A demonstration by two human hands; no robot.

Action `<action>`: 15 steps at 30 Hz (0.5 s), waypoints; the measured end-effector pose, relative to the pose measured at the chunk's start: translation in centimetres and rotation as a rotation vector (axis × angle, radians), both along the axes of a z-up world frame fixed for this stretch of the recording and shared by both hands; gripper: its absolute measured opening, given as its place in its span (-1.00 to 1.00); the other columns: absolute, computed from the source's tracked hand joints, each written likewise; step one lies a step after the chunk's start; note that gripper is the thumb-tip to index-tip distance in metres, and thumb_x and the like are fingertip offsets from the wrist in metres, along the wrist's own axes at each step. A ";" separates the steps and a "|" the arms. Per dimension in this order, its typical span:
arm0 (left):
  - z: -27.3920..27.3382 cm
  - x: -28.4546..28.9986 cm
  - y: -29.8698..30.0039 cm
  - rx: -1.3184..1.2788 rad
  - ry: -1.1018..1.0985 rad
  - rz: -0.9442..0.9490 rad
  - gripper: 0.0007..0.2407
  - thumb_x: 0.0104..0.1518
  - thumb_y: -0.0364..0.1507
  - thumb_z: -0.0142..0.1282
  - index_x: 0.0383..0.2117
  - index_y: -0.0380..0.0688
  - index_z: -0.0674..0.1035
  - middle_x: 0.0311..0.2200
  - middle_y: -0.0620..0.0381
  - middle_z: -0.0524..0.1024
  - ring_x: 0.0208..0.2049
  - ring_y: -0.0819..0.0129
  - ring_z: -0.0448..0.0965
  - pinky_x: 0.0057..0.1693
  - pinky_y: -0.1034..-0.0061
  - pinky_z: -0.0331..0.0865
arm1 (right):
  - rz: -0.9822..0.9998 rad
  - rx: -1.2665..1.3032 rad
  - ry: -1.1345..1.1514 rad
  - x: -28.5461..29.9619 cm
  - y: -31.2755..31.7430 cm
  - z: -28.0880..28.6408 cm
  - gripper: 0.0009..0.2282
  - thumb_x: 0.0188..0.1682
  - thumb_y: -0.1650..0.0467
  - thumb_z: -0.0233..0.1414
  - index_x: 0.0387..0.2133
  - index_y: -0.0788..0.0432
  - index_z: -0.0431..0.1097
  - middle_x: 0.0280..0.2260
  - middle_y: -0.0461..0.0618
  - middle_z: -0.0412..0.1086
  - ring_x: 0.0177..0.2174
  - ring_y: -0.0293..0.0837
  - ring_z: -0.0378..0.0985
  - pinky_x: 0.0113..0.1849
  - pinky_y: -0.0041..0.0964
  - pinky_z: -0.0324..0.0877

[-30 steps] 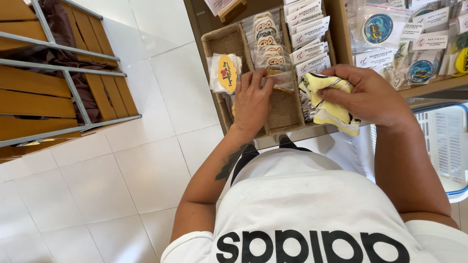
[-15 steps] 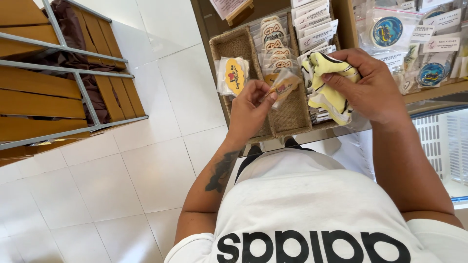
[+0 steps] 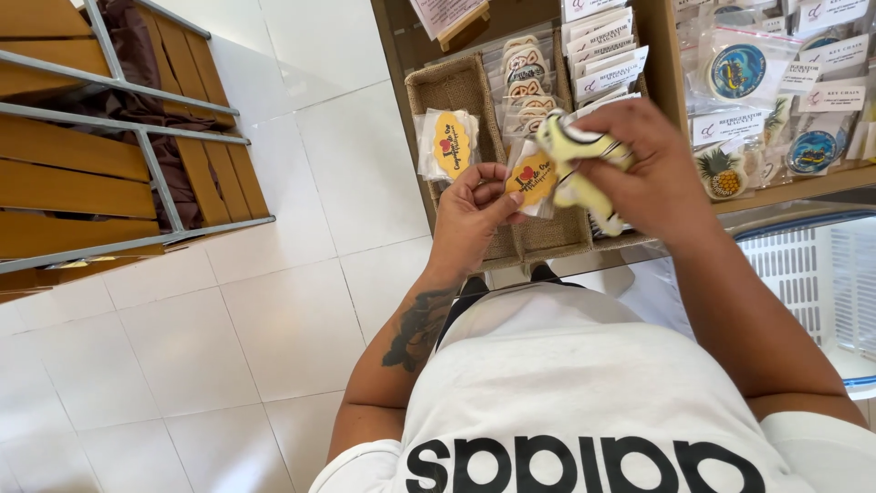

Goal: Wiping souvenir magnets and stickers with a cloth in a retail display.

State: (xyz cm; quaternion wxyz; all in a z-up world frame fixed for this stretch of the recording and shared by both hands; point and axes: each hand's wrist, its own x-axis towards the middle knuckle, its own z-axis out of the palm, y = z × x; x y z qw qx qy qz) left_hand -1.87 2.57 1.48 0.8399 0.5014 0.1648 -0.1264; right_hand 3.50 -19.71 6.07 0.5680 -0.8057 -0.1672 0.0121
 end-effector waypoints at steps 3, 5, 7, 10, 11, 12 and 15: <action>-0.3 -0.2 0.0 0.012 -0.003 0.000 -0.69 0.08 -0.61 0.31 -0.07 -0.40 0.48 -0.23 -0.24 0.62 -0.33 0.25 0.71 -0.25 0.52 0.73 | 0.054 0.015 0.061 -1.4 2.8 3.4 -0.72 -0.13 0.62 0.28 -0.15 0.18 0.57 -0.25 0.25 0.41 -0.13 0.21 0.46 0.01 0.14 0.33; -0.3 0.2 0.6 0.013 -0.003 -0.007 -0.69 0.09 -0.63 0.28 -0.06 -0.41 0.47 -0.22 -0.30 0.61 -0.32 0.18 0.72 -0.25 0.50 0.73 | 0.017 -0.026 0.034 -0.5 1.5 1.0 -0.70 -0.13 0.63 0.28 -0.12 0.19 0.57 -0.23 0.27 0.41 -0.12 0.24 0.48 0.00 0.17 0.34; 0.1 -0.2 1.4 0.017 0.009 -0.005 -0.69 0.10 -0.65 0.26 -0.04 -0.42 0.47 -0.21 -0.36 0.60 -0.32 0.12 0.72 -0.24 0.47 0.73 | -0.009 -0.064 0.017 0.0 0.2 -0.7 -0.69 -0.13 0.64 0.27 -0.10 0.21 0.56 -0.21 0.29 0.42 -0.11 0.28 0.49 -0.01 0.19 0.34; 0.9 -0.4 2.5 0.047 -0.018 0.062 -0.67 0.10 -0.68 0.22 0.00 -0.38 0.44 -0.18 -0.35 0.59 -0.28 0.12 0.70 -0.19 0.49 0.71 | -0.085 -0.138 -0.034 0.6 -1.2 -0.4 -0.68 -0.05 0.59 0.32 -0.02 0.25 0.54 -0.12 0.25 0.39 -0.02 0.24 0.48 0.05 0.06 0.33; 1.0 -0.6 2.8 0.101 -0.044 0.065 -0.62 0.10 -0.66 0.23 0.06 -0.33 0.41 -0.18 -0.27 0.58 -0.26 0.21 0.69 -0.17 0.52 0.70 | -0.100 -0.041 0.112 0.4 -0.9 0.8 -0.69 -0.02 0.58 0.29 0.00 0.26 0.50 -0.13 0.20 0.37 -0.07 0.08 0.47 0.04 -0.02 0.34; 1.1 -0.7 3.0 0.156 -0.075 0.070 -0.57 0.10 -0.63 0.24 0.12 -0.28 0.38 -0.17 -0.19 0.57 -0.24 0.30 0.67 -0.15 0.55 0.68 | -0.112 0.059 0.254 0.3 -0.6 2.0 -0.71 0.02 0.58 0.25 0.02 0.28 0.47 -0.14 0.15 0.35 -0.11 -0.07 0.45 0.04 -0.10 0.36; 0.5 -1.3 3.4 0.226 -0.052 0.051 -0.54 0.09 -0.63 0.21 0.16 -0.26 0.36 -0.15 -0.17 0.55 -0.23 0.27 0.67 -0.12 0.52 0.67 | -0.073 0.141 0.475 -0.4 0.5 2.5 -0.69 -0.04 0.59 0.21 -0.01 0.24 0.47 -0.21 0.10 0.46 -0.29 -0.16 0.49 -0.12 -0.22 0.46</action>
